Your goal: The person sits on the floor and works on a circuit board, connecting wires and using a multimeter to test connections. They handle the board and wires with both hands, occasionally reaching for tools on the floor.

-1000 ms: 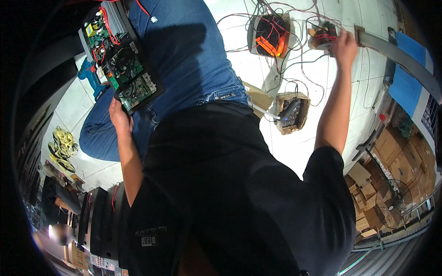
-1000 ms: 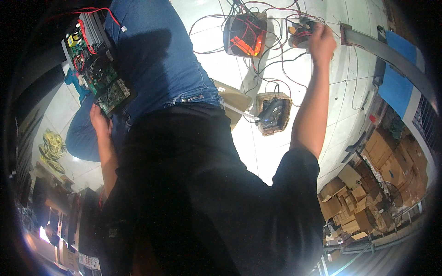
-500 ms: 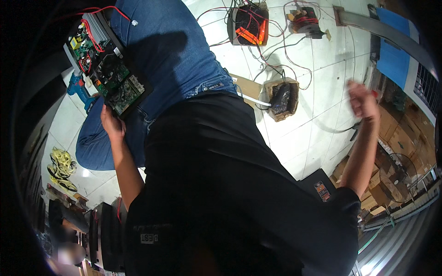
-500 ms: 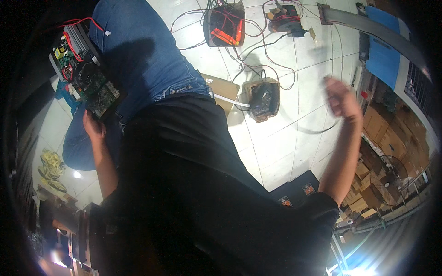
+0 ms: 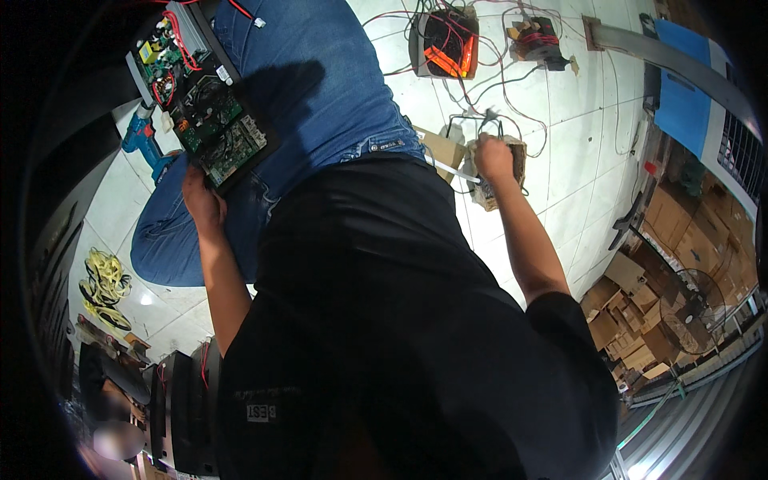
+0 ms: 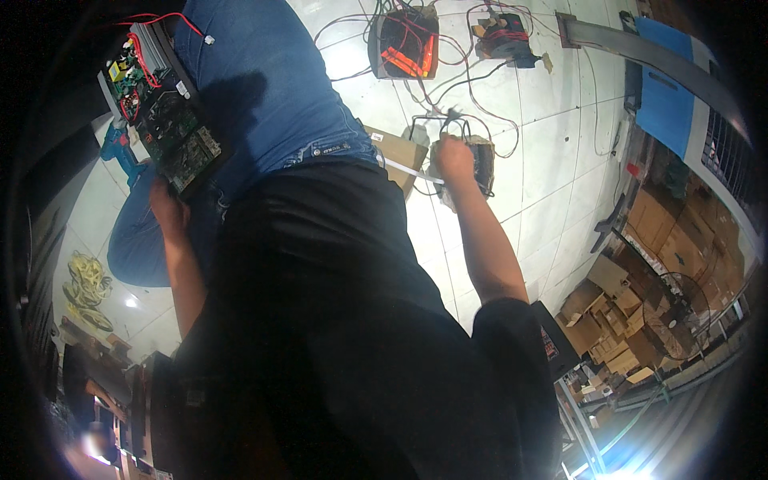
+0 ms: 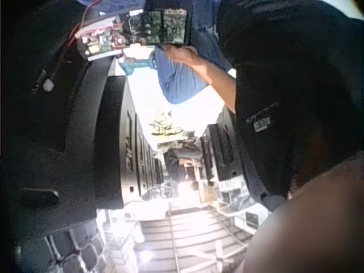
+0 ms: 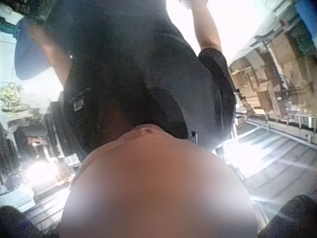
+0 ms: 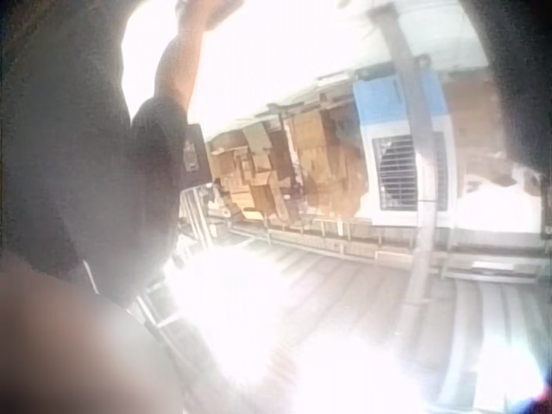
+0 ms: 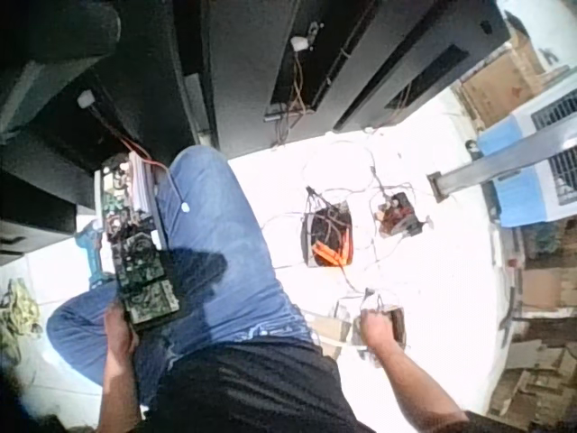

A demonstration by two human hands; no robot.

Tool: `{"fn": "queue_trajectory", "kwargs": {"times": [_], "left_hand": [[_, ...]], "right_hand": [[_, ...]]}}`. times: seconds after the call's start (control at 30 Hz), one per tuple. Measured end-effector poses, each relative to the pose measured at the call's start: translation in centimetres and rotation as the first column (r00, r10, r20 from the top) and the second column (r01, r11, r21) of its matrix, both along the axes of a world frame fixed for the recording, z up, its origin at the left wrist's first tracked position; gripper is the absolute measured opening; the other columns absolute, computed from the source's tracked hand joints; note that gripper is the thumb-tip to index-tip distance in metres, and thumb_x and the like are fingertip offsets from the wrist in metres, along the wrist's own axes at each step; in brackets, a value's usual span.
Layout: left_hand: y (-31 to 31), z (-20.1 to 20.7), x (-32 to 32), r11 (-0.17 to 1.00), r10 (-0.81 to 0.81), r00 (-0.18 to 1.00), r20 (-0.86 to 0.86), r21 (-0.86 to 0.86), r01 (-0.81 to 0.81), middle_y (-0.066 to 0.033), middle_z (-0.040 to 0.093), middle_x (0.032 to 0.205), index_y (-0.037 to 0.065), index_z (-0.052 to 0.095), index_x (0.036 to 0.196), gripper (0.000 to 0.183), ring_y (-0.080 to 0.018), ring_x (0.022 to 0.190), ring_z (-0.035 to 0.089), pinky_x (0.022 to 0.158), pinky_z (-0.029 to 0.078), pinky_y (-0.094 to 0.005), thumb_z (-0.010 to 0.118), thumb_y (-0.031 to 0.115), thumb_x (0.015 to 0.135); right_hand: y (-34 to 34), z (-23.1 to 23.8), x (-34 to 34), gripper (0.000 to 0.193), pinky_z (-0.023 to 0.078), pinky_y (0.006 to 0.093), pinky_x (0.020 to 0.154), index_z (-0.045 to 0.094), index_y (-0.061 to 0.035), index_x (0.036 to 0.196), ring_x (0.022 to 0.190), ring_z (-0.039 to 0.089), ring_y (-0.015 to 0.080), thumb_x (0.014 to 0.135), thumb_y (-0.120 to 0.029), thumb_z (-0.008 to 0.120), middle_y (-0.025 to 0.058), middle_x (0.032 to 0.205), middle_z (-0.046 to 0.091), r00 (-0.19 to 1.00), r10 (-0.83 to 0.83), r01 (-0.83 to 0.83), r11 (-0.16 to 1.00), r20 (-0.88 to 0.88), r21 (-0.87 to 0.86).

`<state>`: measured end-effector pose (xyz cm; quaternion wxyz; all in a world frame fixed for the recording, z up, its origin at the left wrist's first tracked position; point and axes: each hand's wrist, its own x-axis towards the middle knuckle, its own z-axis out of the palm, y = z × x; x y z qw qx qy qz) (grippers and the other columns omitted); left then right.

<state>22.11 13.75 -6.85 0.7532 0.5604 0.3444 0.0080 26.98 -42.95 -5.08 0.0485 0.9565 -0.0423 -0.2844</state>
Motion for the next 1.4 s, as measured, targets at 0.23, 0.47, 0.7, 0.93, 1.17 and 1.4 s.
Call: {"fn": "queue_trajectory", "kwargs": {"times": [0.23,0.47,0.7,0.93,1.17,1.4], "left_hand": [[-0.3,0.1,0.0,1.0,0.0,0.999,0.054,-0.023,0.001,-0.0135,0.061,0.119,-0.004,0.055,0.122,0.033,-0.022,0.106,0.06,0.095,0.045,-0.0332,0.041,0.012,0.097],[-0.5,0.9,0.0,0.986,0.084,0.996,-0.01,-0.144,-0.084,-0.0135,0.061,0.121,-0.004,0.053,0.125,0.035,-0.0238,0.109,0.059,0.097,0.046,-0.0362,0.04,0.012,0.097],[-1.7,2.8,0.6,0.984,0.17,0.974,-0.149,-0.02,-0.175,-0.0117,0.061,0.12,-0.003,0.053,0.125,0.034,-0.0226,0.106,0.06,0.095,0.046,-0.0348,0.041,0.013,0.098],[-2.0,3.0,0.8,0.977,0.214,0.963,-0.161,0.026,-0.213,-0.0106,0.061,0.118,-0.002,0.052,0.126,0.034,-0.0212,0.104,0.06,0.092,0.047,-0.0338,0.041,0.018,0.101],[-2.5,3.3,1.0,0.975,0.222,0.958,-0.183,0.035,-0.219,-0.0125,0.06,0.118,-0.002,0.051,0.123,0.033,-0.0259,0.105,0.06,0.092,0.047,-0.0396,0.037,0.016,0.1],[-2.9,4.9,1.0,0.97,0.24,0.936,-0.256,0.017,-0.244,-0.0109,0.062,0.114,0.001,0.053,0.122,0.033,-0.0248,0.101,0.061,0.088,0.049,-0.0387,0.036,0.017,0.099]], "right_hand": [[-2.8,-2.6,-3.0,0.02,0.058,0.0389,0.066,0.072,-0.0064,0.084,0.081,0.07,0.0301,0.085,-0.013,0.054,0.0158,0.087,0.07,0.926,0.225,-0.296,0.932,-0.304,-0.211],[-15.1,0.1,-12.7,0.024,0.053,0.0421,0.078,0.068,-0.0115,0.101,0.094,0.066,0.0257,0.087,-0.023,0.052,0.0118,0.099,0.068,0.818,-0.023,-0.229,0.904,-0.575,-0.362],[-10.9,-3.7,-1.4,0.042,0.05,0.0398,0.086,0.066,0.0006,0.109,0.096,0.065,0.0357,0.086,-0.033,0.061,0.0219,0.103,0.067,0.929,-0.333,0.277,0.915,0.161,0.294],[-8.2,-5.1,13.5,0.068,0.048,0.0383,0.091,0.067,0.0072,0.106,0.099,0.066,0.0351,0.078,-0.055,0.065,0.0236,0.101,0.069,0.53,-0.749,0.559,0.661,0.397,0.5],[-14.0,-12.3,17.5,0.027,0.055,0.0349,0.074,0.059,0.0099,0.104,0.084,0.064,0.028,0.094,-0.014,0.049,0.0201,0.094,0.063,-0.22,-0.923,0.31,-0.374,-0.316,0.874],[-13.2,-14.4,19.2,0.023,0.057,0.0341,0.074,0.052,0.0102,0.105,0.083,0.062,0.0257,0.099,-0.011,0.045,0.0194,0.096,0.059,0.076,-0.731,0.226,-0.65,-0.678,0.726]]}}
